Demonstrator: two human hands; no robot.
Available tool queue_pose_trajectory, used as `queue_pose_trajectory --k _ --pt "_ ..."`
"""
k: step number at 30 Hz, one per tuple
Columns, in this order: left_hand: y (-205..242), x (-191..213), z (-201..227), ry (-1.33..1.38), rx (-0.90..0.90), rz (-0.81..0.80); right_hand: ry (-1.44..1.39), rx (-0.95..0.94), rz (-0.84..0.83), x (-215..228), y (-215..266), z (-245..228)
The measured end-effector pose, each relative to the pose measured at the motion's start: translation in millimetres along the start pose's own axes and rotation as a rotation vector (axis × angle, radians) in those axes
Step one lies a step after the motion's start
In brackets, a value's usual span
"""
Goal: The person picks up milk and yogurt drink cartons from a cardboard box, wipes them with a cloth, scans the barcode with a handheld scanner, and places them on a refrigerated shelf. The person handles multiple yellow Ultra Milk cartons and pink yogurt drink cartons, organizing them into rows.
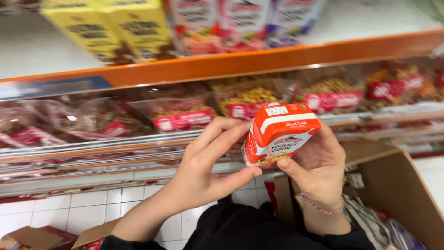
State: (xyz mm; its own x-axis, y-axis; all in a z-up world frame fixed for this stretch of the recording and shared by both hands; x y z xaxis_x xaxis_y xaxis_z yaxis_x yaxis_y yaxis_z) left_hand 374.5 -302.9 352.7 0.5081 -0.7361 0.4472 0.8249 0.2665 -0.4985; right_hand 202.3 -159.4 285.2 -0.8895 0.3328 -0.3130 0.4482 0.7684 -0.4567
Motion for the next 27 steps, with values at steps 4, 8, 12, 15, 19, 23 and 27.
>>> queue_pose_trajectory --k 4,8,12,15,19,23,27 --pt "11.6 47.5 3.8 -0.104 -0.046 0.083 -0.03 0.024 -0.074 -41.2 -34.4 12.0" --pt "21.4 84.9 4.6 -0.276 -0.096 0.183 0.013 0.08 -0.135 -73.8 -61.5 20.0" --pt "23.8 106.5 2.5 -0.268 -0.081 0.213 0.139 0.15 -0.099 -97.4 -76.0 23.5" --pt "21.4 114.6 0.0 -0.278 -0.092 0.238 0.247 0.251 -0.072 -108.8 -82.8 25.3" --pt "15.2 118.3 0.1 -0.313 -0.19 0.269 0.449 0.411 -0.051 -115.7 -91.8 25.9" --pt "-1.4 111.3 -1.8 -0.423 -0.258 0.289 0.613 0.448 -0.024 -113.2 -97.9 23.6" --pt "-24.1 104.1 -8.0 -0.469 -0.37 0.275 0.655 0.502 -0.036 -109.1 -102.6 13.3"
Point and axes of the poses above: each hand's wrist, its own y-axis away from the middle knuckle, its own x-axis out of the back of the hand, z = x × y, the point moved 2 cm from there along -y, towards the middle knuckle, and after that the axes turned 4 degrees about -z, right-handed, at the moved point
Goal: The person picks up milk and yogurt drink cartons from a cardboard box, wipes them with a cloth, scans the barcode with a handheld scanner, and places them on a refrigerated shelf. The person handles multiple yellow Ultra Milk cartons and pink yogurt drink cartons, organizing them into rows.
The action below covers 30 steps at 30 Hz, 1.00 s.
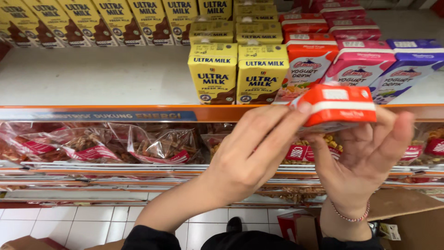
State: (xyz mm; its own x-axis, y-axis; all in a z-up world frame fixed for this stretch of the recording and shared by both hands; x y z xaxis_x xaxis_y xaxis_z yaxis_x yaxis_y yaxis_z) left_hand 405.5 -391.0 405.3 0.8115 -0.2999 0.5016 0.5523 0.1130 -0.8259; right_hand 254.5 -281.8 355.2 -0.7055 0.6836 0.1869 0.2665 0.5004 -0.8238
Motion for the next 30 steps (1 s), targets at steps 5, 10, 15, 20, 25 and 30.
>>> queue_pose_trajectory --k 5,10,15,20,25,30 --pt "-3.0 -9.5 -5.6 -0.063 -0.066 -0.026 0.301 -0.069 -0.07 18.7 -15.8 -4.5" --pt "-1.5 -7.6 -20.8 -0.404 -0.196 0.072 0.478 -0.017 -0.083 20.4 -28.1 -12.8" --pt "0.1 -4.7 -40.9 -0.481 -0.042 0.064 0.693 -0.002 -0.141 20.8 -38.1 -22.9" --pt "-0.2 -11.3 -45.5 -0.581 -0.043 0.018 0.795 -0.018 -0.149 14.5 -47.5 -27.7" --pt "-0.3 -15.5 -47.8 -0.655 -0.071 0.059 0.747 -0.068 -0.146 11.4 -47.5 -34.0" --pt "0.2 -14.9 -50.0 -0.651 -0.059 0.047 0.741 -0.058 -0.146 6.0 -52.4 -31.0"
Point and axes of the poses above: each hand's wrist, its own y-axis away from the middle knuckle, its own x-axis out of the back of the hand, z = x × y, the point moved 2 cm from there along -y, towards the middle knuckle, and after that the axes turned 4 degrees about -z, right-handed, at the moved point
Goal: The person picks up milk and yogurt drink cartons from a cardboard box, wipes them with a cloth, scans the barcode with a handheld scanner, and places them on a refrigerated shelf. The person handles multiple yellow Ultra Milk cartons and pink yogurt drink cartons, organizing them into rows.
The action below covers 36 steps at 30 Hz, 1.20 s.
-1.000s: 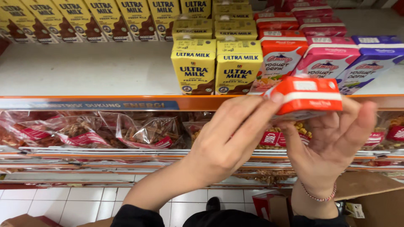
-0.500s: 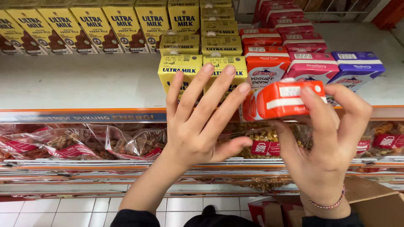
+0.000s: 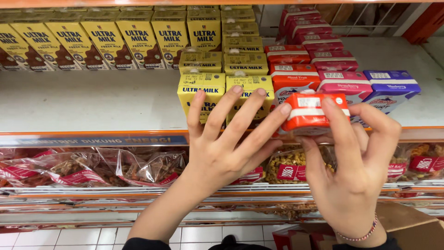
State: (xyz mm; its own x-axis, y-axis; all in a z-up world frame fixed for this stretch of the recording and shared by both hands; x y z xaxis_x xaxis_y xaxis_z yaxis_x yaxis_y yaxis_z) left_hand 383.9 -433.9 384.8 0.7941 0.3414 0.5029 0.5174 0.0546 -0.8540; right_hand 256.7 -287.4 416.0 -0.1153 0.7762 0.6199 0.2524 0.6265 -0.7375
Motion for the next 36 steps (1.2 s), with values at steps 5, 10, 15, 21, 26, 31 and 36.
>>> queue_pose_trajectory --k 5,10,15,21,26,31,36 --pt "-2.9 2.1 0.0 -0.025 0.004 -0.028 -0.026 -0.006 -0.001 -3.5 -11.7 -4.7" --pt "-5.1 1.7 1.6 -0.039 0.019 -0.031 -0.043 0.01 0.034 -4.6 -19.5 -4.6" --pt "-8.4 0.5 3.6 -0.033 0.023 -0.007 -0.084 -0.069 0.081 -8.2 -19.7 4.3" --pt "-10.6 0.3 5.3 -0.065 0.034 -0.01 0.113 0.054 0.12 -9.1 -19.3 17.7" --pt "-11.4 -2.0 4.4 -0.056 0.043 -0.024 0.228 0.061 0.095 -10.3 -20.9 22.9" --pt "-11.7 -4.8 5.4 -0.085 0.047 -0.039 0.229 0.019 0.053 -10.6 -22.8 26.7" --pt "-9.8 -7.8 6.2 -0.113 0.039 -0.016 0.159 -0.01 0.029 -15.2 -20.0 31.1"
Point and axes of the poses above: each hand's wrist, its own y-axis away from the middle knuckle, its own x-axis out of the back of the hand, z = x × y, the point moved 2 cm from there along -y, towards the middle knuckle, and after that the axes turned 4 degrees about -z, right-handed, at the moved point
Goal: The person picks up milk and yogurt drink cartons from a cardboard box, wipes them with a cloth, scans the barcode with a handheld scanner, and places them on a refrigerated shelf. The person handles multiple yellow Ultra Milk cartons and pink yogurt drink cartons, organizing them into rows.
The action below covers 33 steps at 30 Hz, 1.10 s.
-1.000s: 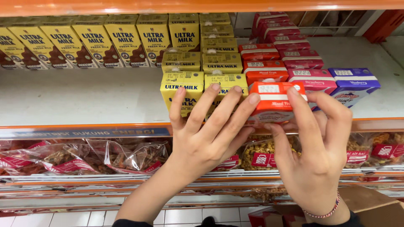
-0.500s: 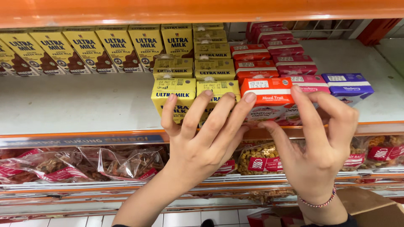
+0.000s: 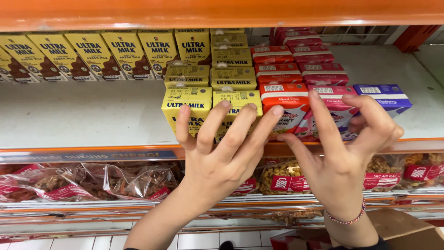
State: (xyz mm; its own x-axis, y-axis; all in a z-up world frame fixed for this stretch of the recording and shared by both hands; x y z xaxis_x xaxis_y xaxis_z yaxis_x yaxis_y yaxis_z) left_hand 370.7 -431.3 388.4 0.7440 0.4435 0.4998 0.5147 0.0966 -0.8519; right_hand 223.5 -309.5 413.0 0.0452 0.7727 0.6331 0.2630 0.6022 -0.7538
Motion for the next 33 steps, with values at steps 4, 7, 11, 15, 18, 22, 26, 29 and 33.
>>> queue_pose_trajectory --k 4,7,11,15,18,22,26,29,33 --pt "1.7 -2.0 -0.5 -0.006 -0.013 -0.007 0.117 0.052 -0.018 -3.1 2.7 -0.8" --pt "3.6 -5.5 -1.0 -0.022 -0.038 -0.004 0.173 0.072 -0.019 -3.4 6.3 0.4" --pt "12.8 -8.2 -0.4 -0.027 -0.033 -0.07 0.166 0.105 -0.032 -7.1 11.4 5.6" --pt "30.1 -8.9 16.5 -0.081 -0.029 0.01 -0.004 0.092 0.033 -13.9 21.4 16.2" --pt "45.6 -13.0 45.3 0.021 -0.019 0.093 -0.136 0.118 0.071 -11.0 41.4 28.2" --pt "64.0 -25.4 100.7 0.306 -0.039 0.104 -0.041 0.102 0.097 7.8 84.8 56.8" --pt "80.0 -47.3 171.5 0.64 -0.077 0.034 -0.044 -0.09 0.018 40.6 146.2 105.3" --pt "87.8 -72.1 230.2 0.871 -0.149 -0.132 -0.072 -0.293 -0.016 67.0 203.5 140.8" --pt "94.6 -104.7 314.3 1.132 -0.279 -0.413 0.0 -0.592 -0.014 108.7 288.8 178.8"
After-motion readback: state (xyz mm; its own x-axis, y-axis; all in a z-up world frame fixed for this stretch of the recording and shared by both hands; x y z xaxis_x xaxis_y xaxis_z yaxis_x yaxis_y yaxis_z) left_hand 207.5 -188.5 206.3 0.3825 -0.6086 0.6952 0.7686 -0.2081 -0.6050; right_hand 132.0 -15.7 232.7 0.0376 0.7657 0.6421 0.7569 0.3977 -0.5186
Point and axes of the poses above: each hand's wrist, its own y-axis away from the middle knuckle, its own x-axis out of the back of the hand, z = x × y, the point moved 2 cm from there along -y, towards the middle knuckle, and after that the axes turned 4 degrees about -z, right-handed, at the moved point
